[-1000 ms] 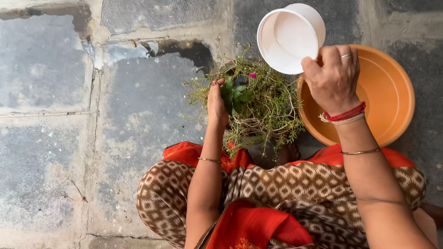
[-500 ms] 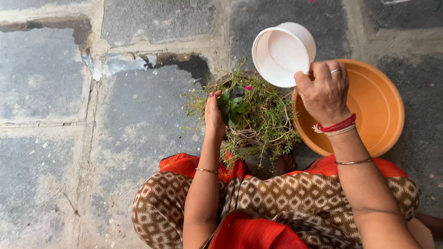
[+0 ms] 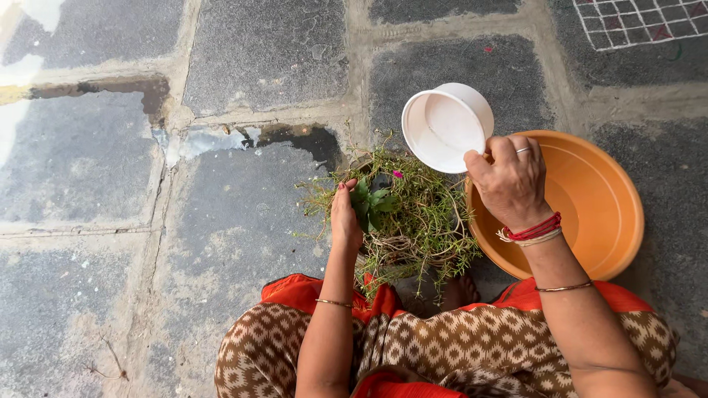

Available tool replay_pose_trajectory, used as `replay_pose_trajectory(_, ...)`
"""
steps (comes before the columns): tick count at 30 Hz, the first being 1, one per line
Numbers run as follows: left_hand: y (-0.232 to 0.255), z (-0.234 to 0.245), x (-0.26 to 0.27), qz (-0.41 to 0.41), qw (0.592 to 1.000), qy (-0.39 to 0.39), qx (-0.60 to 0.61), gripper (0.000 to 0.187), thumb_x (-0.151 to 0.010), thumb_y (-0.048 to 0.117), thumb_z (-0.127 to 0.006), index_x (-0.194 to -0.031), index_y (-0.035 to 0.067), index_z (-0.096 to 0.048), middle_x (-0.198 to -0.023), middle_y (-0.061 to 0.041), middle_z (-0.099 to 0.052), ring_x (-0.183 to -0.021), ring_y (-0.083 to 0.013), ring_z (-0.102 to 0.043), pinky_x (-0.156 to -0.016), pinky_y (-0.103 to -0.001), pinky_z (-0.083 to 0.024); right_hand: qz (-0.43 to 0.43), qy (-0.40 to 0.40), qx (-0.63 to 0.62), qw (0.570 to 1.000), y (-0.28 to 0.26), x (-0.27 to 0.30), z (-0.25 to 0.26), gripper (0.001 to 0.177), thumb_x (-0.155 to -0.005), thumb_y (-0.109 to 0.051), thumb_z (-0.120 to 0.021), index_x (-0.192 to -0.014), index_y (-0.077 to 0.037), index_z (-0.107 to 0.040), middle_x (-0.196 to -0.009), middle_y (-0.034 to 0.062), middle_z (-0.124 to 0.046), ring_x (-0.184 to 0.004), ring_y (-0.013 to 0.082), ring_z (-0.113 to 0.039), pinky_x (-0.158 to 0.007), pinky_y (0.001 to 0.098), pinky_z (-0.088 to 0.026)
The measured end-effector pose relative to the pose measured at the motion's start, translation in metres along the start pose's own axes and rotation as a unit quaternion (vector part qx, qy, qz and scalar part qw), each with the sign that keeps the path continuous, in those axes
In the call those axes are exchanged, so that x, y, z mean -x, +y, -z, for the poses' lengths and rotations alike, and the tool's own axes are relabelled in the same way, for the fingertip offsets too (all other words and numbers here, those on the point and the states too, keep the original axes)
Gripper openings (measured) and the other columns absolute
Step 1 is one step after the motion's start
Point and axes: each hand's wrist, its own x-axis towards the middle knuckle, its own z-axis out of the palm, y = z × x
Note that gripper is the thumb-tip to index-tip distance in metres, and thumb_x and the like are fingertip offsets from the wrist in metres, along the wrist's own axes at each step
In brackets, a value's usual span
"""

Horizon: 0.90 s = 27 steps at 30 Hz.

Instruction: The person waters a small plant in a pot by hand using water from a white cup while sitting on the floor.

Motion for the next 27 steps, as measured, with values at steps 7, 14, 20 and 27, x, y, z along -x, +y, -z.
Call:
replay_pose_trajectory(7, 0.0021, -0.0016, 0.0029, 0.009, 1.0, 0.004, -0.006, 0.048, -0.107, 0.043, -0.044, -0.133, 0.006, -0.062, -0.119, -0.01, -0.063, -0.102, -0.0206, -0.062, -0.087, -0.038, -0.055, 0.003, -0.007, 0.022, 1.0, 0.0016, 0.0016, -0.0041, 0.009, -0.094, -0.013, -0.077, -0.097, -0.013, -0.069, -0.095, 0.0045, -0.056, -0.096, 0.0224, -0.054, -0.09, 0.0381, -0.049)
replay_pose_trajectory(14, 0.0035, -0.0007, 0.0039, 0.007, 1.0, 0.006, -0.012, 0.049, -0.107, 0.044, -0.045, -0.135, 0.007, -0.06, -0.122, -0.012, -0.063, -0.105, -0.0229, -0.063, -0.089, -0.04, -0.055, 0.001, -0.009, 0.011, 1.0, 0.0026, 0.0025, -0.0065, 0.009, -0.091, -0.011, -0.076, -0.095, -0.013, -0.069, -0.092, 0.0036, -0.055, -0.093, 0.0216, -0.055, -0.092, 0.0388, -0.048)
replay_pose_trajectory(20, -0.0003, 0.0015, -0.001, -0.01, 1.0, 0.019, -0.013, 0.047, -0.106, 0.04, -0.044, -0.142, 0.011, -0.053, -0.134, -0.011, -0.057, -0.111, -0.0231, -0.061, -0.091, -0.039, -0.055, -0.003, -0.009, 0.004, 1.0, 0.0024, 0.0019, -0.0019, 0.009, -0.092, -0.012, -0.075, -0.096, -0.013, -0.068, -0.094, 0.0047, -0.056, -0.096, 0.0229, -0.054, -0.093, 0.0393, -0.048)
replay_pose_trajectory(27, 0.0013, 0.0009, -0.0013, 0.01, 0.998, 0.047, -0.038, 0.046, -0.105, 0.038, -0.043, -0.145, 0.014, -0.047, -0.138, -0.011, -0.051, -0.114, -0.0248, -0.058, -0.088, -0.041, -0.056, 0.002, -0.015, -0.001, 1.0, 0.0025, 0.0025, -0.0017, 0.008, -0.093, -0.011, -0.074, -0.097, -0.014, -0.067, -0.095, 0.0043, -0.055, -0.096, 0.0233, -0.053, -0.091, 0.0399, -0.047)
